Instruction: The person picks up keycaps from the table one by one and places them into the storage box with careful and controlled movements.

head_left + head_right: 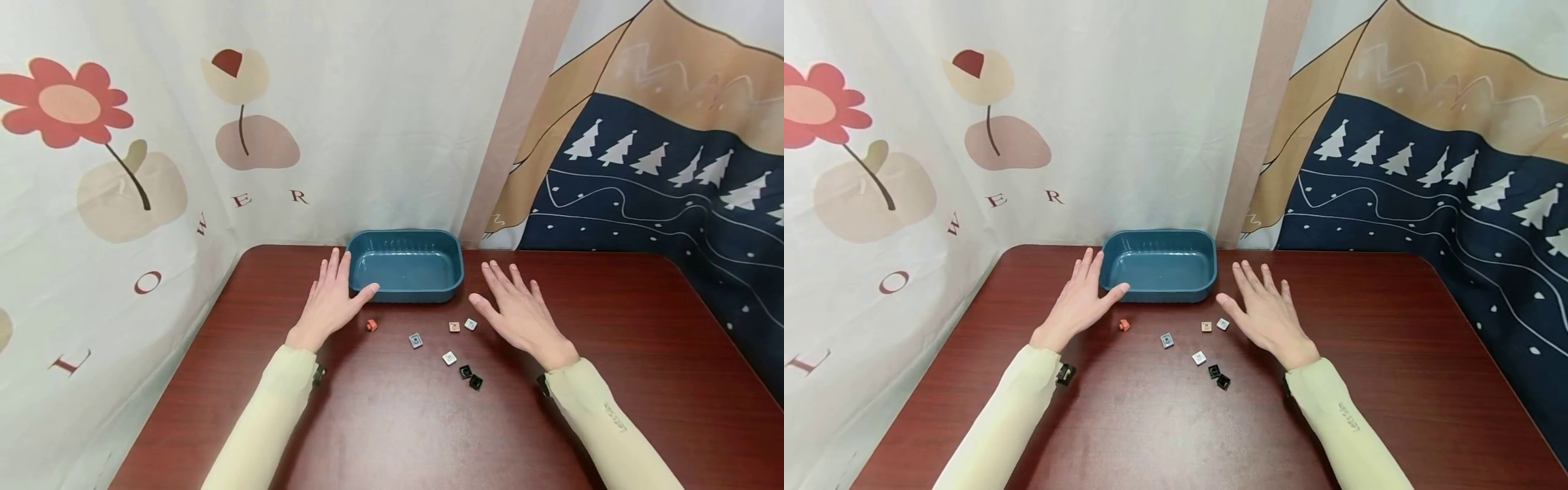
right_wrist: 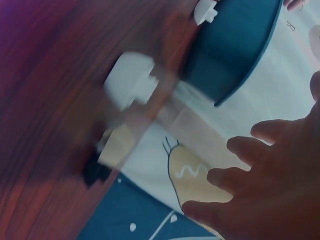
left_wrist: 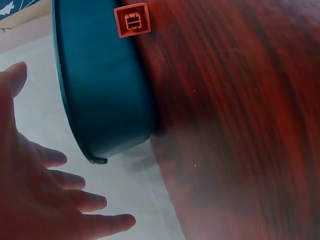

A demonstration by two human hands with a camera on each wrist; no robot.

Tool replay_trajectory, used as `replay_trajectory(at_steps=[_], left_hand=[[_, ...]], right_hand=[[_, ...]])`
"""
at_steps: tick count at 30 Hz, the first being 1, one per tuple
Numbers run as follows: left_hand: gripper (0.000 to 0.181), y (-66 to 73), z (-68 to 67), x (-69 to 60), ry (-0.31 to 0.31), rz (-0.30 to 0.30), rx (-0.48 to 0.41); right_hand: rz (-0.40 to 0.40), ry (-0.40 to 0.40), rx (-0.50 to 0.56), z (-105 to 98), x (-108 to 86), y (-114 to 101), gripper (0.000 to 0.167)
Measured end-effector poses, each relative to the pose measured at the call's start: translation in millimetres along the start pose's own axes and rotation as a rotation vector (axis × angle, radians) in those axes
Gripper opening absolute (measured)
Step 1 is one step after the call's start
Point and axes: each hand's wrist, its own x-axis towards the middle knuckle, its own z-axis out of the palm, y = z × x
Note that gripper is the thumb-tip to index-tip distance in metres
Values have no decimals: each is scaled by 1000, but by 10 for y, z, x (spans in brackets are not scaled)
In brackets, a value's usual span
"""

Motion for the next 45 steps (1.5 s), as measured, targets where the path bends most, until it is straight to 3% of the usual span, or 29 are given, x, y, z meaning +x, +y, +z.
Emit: replay_trajectory(at_steps=[6, 13, 19, 29, 45], left_hand=[[111, -36, 37, 122, -7, -52, -48], [112, -103, 109, 185, -61, -87, -25], [112, -54, 108, 173, -86, -66, -21], [114, 41, 147, 118, -115, -10, 63], [110, 126, 191, 33, -104, 29, 72]], right_hand=[[0, -7, 21, 87, 158, -93, 87], [20, -27, 33, 175, 275, -119, 86], [21, -48, 43, 196, 281, -126, 84], [25, -29, 50, 156, 205, -29, 82], [35, -23, 19, 92, 80, 61, 83]])
